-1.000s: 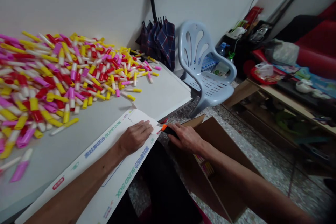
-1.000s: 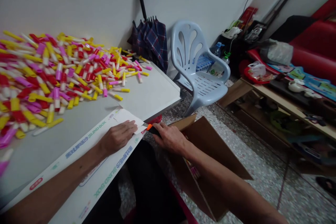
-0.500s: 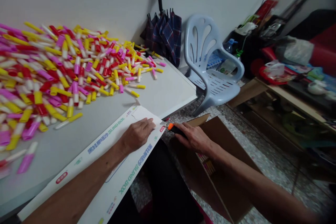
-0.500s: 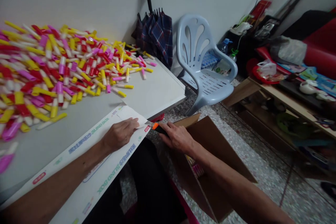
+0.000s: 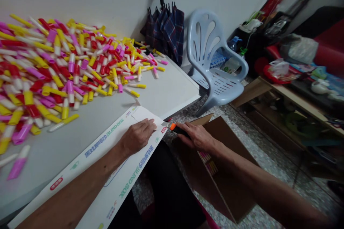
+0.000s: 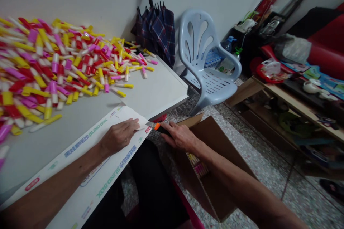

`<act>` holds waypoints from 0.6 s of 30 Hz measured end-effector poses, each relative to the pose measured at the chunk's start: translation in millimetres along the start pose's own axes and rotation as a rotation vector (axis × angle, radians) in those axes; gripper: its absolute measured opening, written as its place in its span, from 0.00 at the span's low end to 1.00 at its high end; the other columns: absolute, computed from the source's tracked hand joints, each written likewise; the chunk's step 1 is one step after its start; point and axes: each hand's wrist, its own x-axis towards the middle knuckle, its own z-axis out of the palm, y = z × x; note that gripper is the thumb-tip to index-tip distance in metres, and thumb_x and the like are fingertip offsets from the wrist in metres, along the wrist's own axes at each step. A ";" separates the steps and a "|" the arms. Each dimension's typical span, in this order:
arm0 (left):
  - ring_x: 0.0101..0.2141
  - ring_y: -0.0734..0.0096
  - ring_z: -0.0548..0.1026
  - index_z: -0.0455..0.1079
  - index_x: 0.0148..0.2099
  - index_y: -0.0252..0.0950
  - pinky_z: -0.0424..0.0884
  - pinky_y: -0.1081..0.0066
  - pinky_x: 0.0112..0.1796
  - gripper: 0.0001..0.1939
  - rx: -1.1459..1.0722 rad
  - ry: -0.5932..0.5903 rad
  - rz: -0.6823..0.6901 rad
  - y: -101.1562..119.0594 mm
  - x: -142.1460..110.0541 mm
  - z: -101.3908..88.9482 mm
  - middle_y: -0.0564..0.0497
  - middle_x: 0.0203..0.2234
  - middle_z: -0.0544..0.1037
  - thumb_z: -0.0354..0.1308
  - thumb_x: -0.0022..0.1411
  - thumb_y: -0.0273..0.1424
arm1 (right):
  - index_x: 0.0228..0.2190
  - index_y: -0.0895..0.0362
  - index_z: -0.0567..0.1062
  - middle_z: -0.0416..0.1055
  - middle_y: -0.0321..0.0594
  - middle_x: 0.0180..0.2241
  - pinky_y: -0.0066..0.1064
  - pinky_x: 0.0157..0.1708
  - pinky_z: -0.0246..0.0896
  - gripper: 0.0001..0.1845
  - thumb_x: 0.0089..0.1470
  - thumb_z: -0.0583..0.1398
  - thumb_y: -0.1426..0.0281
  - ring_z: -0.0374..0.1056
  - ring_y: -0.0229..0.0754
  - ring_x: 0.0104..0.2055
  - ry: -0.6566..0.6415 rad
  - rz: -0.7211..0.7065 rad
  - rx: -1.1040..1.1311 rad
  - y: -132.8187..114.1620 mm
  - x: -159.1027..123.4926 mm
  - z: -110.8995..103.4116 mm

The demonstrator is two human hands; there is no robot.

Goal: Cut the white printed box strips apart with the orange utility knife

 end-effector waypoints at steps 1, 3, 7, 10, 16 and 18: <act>0.50 0.62 0.83 0.68 0.52 0.34 0.81 0.58 0.56 0.10 -0.002 -0.004 -0.005 0.1 0.2 -0.4 0.43 0.43 0.83 0.53 0.71 0.19 | 0.66 0.55 0.64 0.76 0.48 0.46 0.35 0.36 0.66 0.26 0.72 0.54 0.59 0.73 0.45 0.37 -0.003 0.002 0.018 0.2 -1.4 -0.6; 0.49 0.62 0.83 0.68 0.51 0.35 0.82 0.58 0.55 0.10 0.005 -0.002 -0.007 0.8 1.1 -1.5 0.43 0.43 0.83 0.53 0.71 0.19 | 0.66 0.55 0.63 0.76 0.48 0.47 0.36 0.38 0.68 0.26 0.72 0.54 0.60 0.75 0.45 0.39 -0.014 0.006 0.044 0.0 -3.4 -1.8; 0.48 0.61 0.83 0.68 0.50 0.33 0.82 0.58 0.53 0.08 0.018 0.037 0.018 2.1 3.6 -3.3 0.43 0.42 0.83 0.54 0.71 0.20 | 0.65 0.55 0.64 0.77 0.49 0.49 0.37 0.40 0.70 0.26 0.71 0.55 0.61 0.76 0.47 0.41 -0.014 0.029 0.044 -2.0 -3.4 -3.1; 0.47 0.60 0.83 0.69 0.49 0.32 0.82 0.58 0.53 0.09 0.013 0.027 0.009 1.7 3.6 -2.6 0.42 0.43 0.83 0.54 0.70 0.18 | 0.65 0.54 0.65 0.76 0.49 0.50 0.39 0.42 0.70 0.27 0.70 0.58 0.59 0.77 0.49 0.44 -0.018 0.056 0.036 -7.0 -0.7 -4.7; 0.45 0.60 0.82 0.70 0.48 0.32 0.83 0.59 0.49 0.06 -0.016 0.043 -0.007 0.0 1.6 -0.3 0.42 0.43 0.82 0.56 0.70 0.20 | 0.66 0.58 0.64 0.75 0.53 0.51 0.39 0.40 0.70 0.27 0.70 0.56 0.63 0.76 0.52 0.44 -0.063 0.149 -0.119 -26.3 1.8 -5.4; 0.45 0.60 0.82 0.71 0.48 0.31 0.83 0.59 0.48 0.06 -0.033 0.046 -0.009 0.0 1.6 -0.2 0.42 0.42 0.82 0.57 0.70 0.20 | 0.67 0.60 0.63 0.74 0.55 0.53 0.40 0.41 0.71 0.28 0.71 0.54 0.64 0.75 0.54 0.47 -0.042 0.154 -0.137 -31.7 -0.7 -2.4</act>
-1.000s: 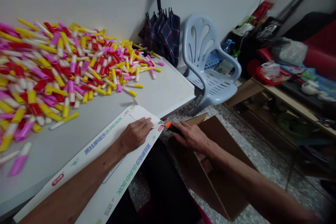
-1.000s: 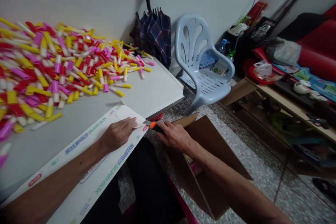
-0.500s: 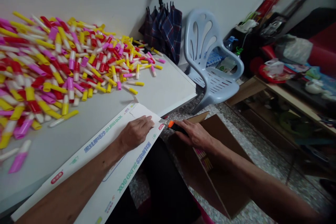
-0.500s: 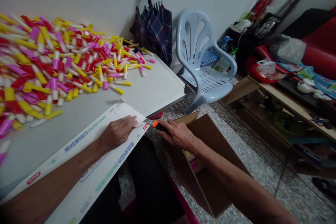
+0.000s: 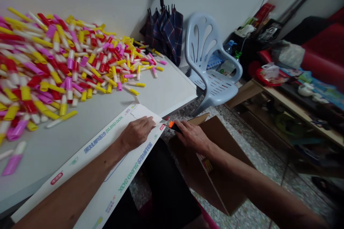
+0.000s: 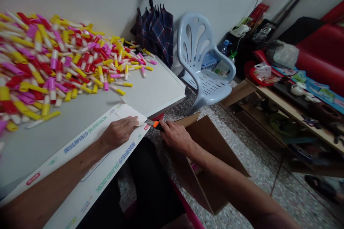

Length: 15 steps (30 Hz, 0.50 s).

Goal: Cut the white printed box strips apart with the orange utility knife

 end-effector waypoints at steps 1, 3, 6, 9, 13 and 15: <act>0.44 0.60 0.82 0.71 0.47 0.31 0.83 0.59 0.47 0.06 -0.003 -0.001 -0.003 0.2 0.1 0.0 0.43 0.42 0.82 0.57 0.70 0.20 | 0.67 0.61 0.63 0.74 0.56 0.53 0.41 0.43 0.71 0.28 0.71 0.54 0.64 0.75 0.55 0.48 0.011 -0.002 0.011 -1.7 -1.8 1.3; 0.42 0.61 0.82 0.71 0.46 0.32 0.82 0.61 0.44 0.05 0.001 -0.008 -0.011 0.7 0.5 -0.1 0.44 0.41 0.82 0.57 0.70 0.20 | 0.67 0.61 0.62 0.74 0.57 0.53 0.44 0.46 0.72 0.29 0.70 0.55 0.62 0.74 0.56 0.50 0.038 -0.006 0.087 -2.4 -4.7 2.4; 0.39 0.63 0.82 0.71 0.46 0.32 0.82 0.62 0.40 0.04 0.017 -0.012 -0.007 1.6 1.8 -0.8 0.45 0.40 0.82 0.57 0.71 0.22 | 0.64 0.61 0.67 0.75 0.55 0.53 0.46 0.51 0.70 0.28 0.67 0.59 0.64 0.74 0.54 0.50 0.039 -0.032 0.352 5.4 -3.5 -2.6; 0.38 0.63 0.82 0.72 0.45 0.32 0.81 0.63 0.39 0.04 0.018 -0.012 0.008 1.8 3.1 -1.7 0.45 0.39 0.82 0.55 0.73 0.23 | 0.59 0.58 0.74 0.79 0.46 0.46 0.41 0.47 0.71 0.26 0.60 0.66 0.66 0.75 0.48 0.44 -0.128 -0.059 0.723 21.5 5.5 -13.4; 0.39 0.64 0.82 0.72 0.45 0.33 0.80 0.64 0.38 0.04 0.013 -0.012 0.007 0.0 2.1 -1.1 0.45 0.39 0.83 0.55 0.73 0.23 | 0.60 0.56 0.74 0.79 0.36 0.34 0.28 0.28 0.69 0.35 0.53 0.71 0.60 0.73 0.40 0.30 -0.423 0.053 1.118 39.5 18.4 -23.6; 0.40 0.64 0.83 0.72 0.46 0.33 0.80 0.64 0.40 0.05 0.021 -0.024 0.008 -1.2 0.5 -0.2 0.46 0.40 0.83 0.55 0.73 0.23 | 0.61 0.55 0.74 0.77 0.33 0.30 0.25 0.22 0.66 0.38 0.51 0.73 0.59 0.71 0.37 0.25 -0.452 0.104 1.164 42.1 20.6 -25.2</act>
